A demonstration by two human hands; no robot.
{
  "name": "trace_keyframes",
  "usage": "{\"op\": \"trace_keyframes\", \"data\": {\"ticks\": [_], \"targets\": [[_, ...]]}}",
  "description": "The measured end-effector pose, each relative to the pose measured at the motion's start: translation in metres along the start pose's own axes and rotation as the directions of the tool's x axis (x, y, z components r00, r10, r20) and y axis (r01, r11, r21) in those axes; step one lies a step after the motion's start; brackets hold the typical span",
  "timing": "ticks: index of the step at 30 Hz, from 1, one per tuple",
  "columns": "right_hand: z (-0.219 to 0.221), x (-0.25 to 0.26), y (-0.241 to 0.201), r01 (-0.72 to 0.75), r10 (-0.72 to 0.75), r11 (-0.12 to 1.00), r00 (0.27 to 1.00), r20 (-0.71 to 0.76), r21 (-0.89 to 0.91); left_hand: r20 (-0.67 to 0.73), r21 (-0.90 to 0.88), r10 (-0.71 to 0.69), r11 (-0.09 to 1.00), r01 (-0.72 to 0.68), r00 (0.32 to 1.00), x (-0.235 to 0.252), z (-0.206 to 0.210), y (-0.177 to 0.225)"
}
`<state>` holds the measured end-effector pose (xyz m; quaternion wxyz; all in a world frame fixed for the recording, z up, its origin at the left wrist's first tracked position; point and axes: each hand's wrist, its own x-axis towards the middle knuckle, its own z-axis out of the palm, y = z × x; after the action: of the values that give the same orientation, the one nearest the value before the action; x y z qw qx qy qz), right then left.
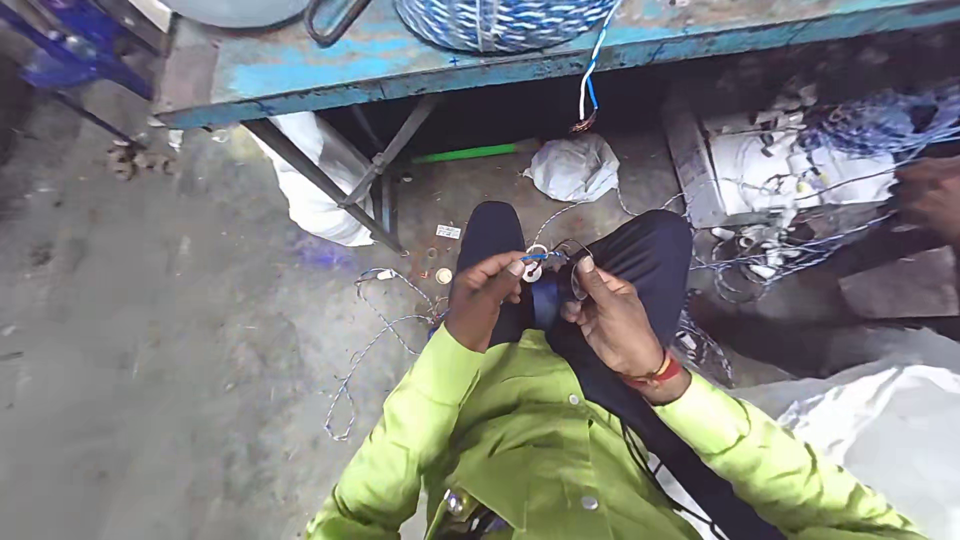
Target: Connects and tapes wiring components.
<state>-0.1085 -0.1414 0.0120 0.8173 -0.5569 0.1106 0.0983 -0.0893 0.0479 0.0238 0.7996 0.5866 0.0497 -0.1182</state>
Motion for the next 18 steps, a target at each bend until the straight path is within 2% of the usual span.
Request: {"op": "trace_keyframes", "data": {"ticks": [3,5,9,13,16,18], "targets": [[0.004,-0.001,0.009,-0.210,0.203,0.975,0.975,0.089,0.077,0.008,0.091,0.030,0.995,-0.031,1.000,-0.004,-0.006,0.000],[0.008,-0.002,0.016,-0.284,0.271,0.953,0.955,0.123,0.106,0.013,0.181,0.080,0.980,-0.081,0.997,-0.004,-0.008,-0.001],[0.010,-0.002,0.032,-0.335,0.322,0.921,0.942,0.093,0.199,0.037,0.377,0.175,0.909,-0.176,0.984,-0.004,-0.008,-0.010],[0.005,-0.003,0.043,-0.363,0.353,0.890,0.931,0.089,0.275,0.073,0.474,0.246,0.844,-0.251,0.967,-0.006,-0.009,-0.019],[0.003,-0.002,0.046,-0.388,0.366,0.866,0.922,0.129,0.316,0.073,0.490,0.234,0.838,-0.239,0.969,-0.009,-0.009,-0.020],[0.002,-0.002,0.047,-0.393,0.358,0.858,0.919,0.162,0.330,0.049,0.486,0.184,0.854,-0.184,0.982,-0.014,-0.010,-0.021]]}}
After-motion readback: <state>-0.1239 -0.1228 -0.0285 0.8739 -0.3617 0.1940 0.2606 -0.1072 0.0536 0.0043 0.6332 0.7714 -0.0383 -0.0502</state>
